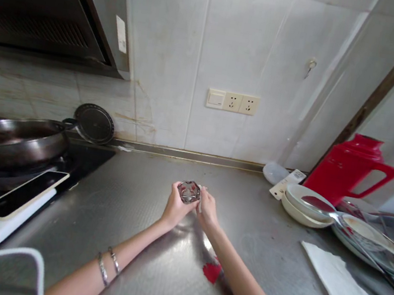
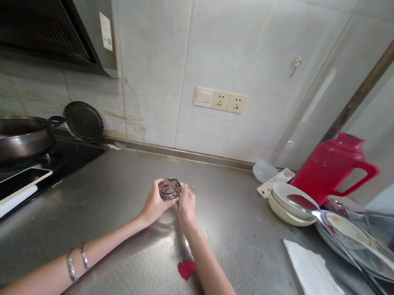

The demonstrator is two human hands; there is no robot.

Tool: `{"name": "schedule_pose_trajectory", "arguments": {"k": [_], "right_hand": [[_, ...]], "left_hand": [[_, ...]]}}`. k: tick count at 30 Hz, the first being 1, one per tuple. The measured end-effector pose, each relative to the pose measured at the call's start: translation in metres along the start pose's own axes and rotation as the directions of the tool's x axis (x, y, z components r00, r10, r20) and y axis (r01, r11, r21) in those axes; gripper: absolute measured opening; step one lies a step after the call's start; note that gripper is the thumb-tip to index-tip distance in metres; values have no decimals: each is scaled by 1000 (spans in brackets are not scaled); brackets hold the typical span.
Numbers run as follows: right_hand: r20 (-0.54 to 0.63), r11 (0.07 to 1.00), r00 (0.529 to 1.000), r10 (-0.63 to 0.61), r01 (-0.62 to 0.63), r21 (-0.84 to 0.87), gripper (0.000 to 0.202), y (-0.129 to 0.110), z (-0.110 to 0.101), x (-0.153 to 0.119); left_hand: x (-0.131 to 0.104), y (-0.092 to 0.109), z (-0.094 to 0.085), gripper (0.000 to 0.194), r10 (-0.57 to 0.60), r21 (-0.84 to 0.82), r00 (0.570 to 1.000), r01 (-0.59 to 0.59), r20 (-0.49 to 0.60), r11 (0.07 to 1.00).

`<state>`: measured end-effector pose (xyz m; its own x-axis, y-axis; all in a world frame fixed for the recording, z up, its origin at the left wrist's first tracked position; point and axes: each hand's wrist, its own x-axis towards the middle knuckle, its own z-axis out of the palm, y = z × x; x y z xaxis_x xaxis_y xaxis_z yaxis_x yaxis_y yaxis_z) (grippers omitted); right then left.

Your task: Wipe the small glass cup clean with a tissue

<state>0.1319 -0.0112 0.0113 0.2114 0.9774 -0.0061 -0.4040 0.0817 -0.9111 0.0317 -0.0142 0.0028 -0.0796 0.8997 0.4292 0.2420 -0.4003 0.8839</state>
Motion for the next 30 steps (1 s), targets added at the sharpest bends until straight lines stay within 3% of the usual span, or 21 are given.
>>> {"name": "schedule_pose_trajectory", "arguments": {"k": [4, 7, 9, 12, 14, 18, 21, 24, 27, 30], "right_hand": [[7, 997, 997, -76, 75, 34, 35, 11, -3, 4], [-47, 995, 994, -95, 96, 26, 35, 14, -13, 16], [-88, 997, 993, -81, 81, 1, 36, 13, -21, 23], [-75, 998, 996, -46, 44, -37, 38, 7, -27, 29], [-34, 999, 999, -36, 35, -32, 38, 4, -27, 29], [-5, 997, 998, -62, 61, -48, 39, 1, -20, 22], [-32, 982, 987, -158, 154, -113, 42, 1, -13, 14], [-39, 959, 969, -243, 234, -162, 43, 5, -5, 5], [-43, 955, 967, -249, 238, -177, 44, 11, -2, 0], [-69, 962, 971, -230, 217, -164, 47, 16, -5, 4]], "left_hand": [[-1, -10, 4, 80, -17, -7, 1000, 17, 3, 1000], [-3, -15, 7, 90, -30, -144, 983, 56, 181, 988], [-4, -18, 8, 89, -41, -258, 944, 130, 327, 957], [-1, -20, 8, 90, -92, -342, 899, 256, 428, 904], [2, -21, 7, 88, -109, -328, 904, 259, 412, 908], [9, -21, 2, 72, -67, -165, 954, 119, 292, 979], [12, -17, -2, 67, -45, 8, 989, 44, 139, 999], [11, -13, -5, 64, -49, 137, 999, 49, -4, 989], [8, -10, -4, 65, -95, 149, 995, 96, -10, 984], [4, -12, -1, 74, -124, 77, 990, 119, 66, 990]]}}
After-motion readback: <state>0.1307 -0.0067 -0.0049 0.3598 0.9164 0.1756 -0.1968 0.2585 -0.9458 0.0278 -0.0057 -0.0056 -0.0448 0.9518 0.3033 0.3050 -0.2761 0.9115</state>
